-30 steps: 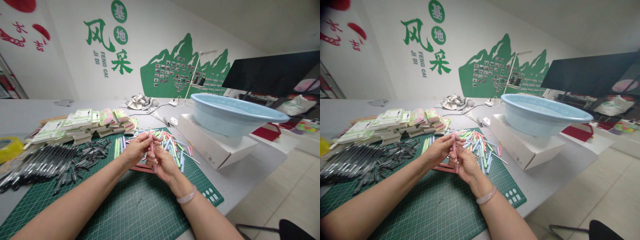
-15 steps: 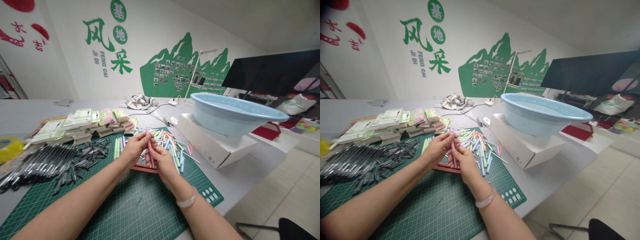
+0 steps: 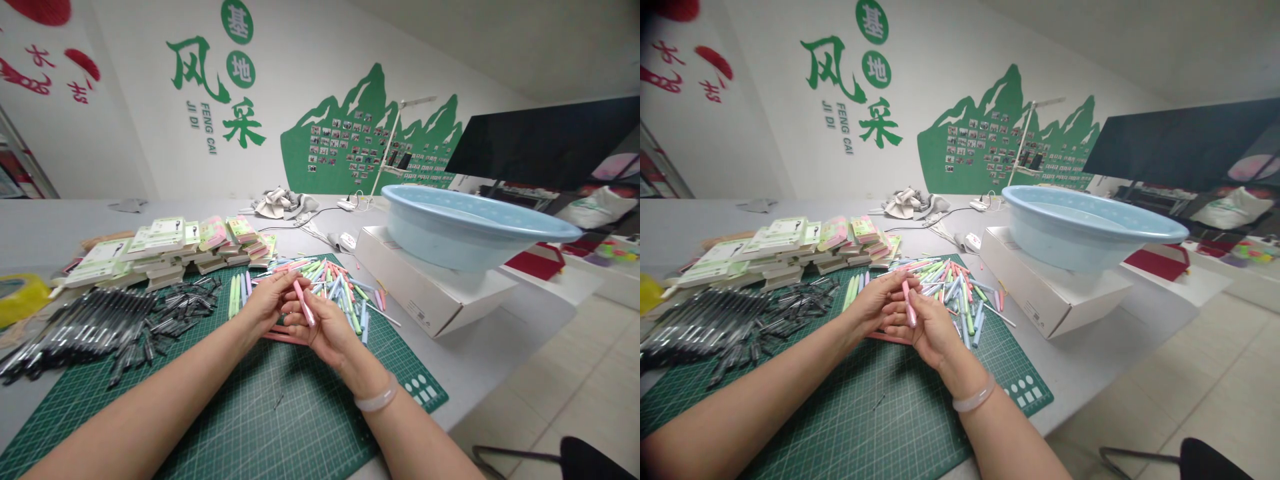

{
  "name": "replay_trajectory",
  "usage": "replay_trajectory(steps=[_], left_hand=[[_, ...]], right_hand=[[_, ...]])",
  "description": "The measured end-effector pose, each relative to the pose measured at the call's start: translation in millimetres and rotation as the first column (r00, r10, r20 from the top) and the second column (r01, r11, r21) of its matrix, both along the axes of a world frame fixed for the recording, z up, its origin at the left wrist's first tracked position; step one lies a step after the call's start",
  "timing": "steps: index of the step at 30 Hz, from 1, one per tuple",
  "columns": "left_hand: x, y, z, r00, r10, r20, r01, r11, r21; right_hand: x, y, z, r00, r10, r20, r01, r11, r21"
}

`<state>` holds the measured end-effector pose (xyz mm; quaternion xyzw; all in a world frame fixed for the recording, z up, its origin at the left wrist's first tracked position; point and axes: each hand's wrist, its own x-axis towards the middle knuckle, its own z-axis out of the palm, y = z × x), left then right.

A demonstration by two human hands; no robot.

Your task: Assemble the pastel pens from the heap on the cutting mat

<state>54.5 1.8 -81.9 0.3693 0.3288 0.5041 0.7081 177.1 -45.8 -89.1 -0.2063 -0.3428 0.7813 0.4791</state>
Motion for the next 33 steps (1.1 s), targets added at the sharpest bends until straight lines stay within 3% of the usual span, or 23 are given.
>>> replay_trajectory(steps=[6,12,23,33], left_hand=[[-15.6,17.5,-5.9,0.978,0.176,0.115,-0.167,0.983,-0.083],[-23.1,21.0,-4.4,0.972,0.177,0.152,-0.163,0.982,-0.098],[-15.6,15.3,-3.1,0.961,0.213,0.176,-0.205,0.977,-0.064],[-13.6,14.8,1.4,0.96,0.208,0.185,-0.198,0.978,-0.071]], right_hand=[[6.0,-2.7,9.8,0.982,-0.173,0.081,0.157,0.973,0.167],[6.5,-6.0,15.0,0.979,-0.165,0.117,0.121,0.942,0.315],[3.4,-0.6,2.7,0.922,-0.356,0.153,0.276,0.881,0.384],[2.1,-6.7,12.9,0.972,-0.232,0.037,0.206,0.916,0.344]])
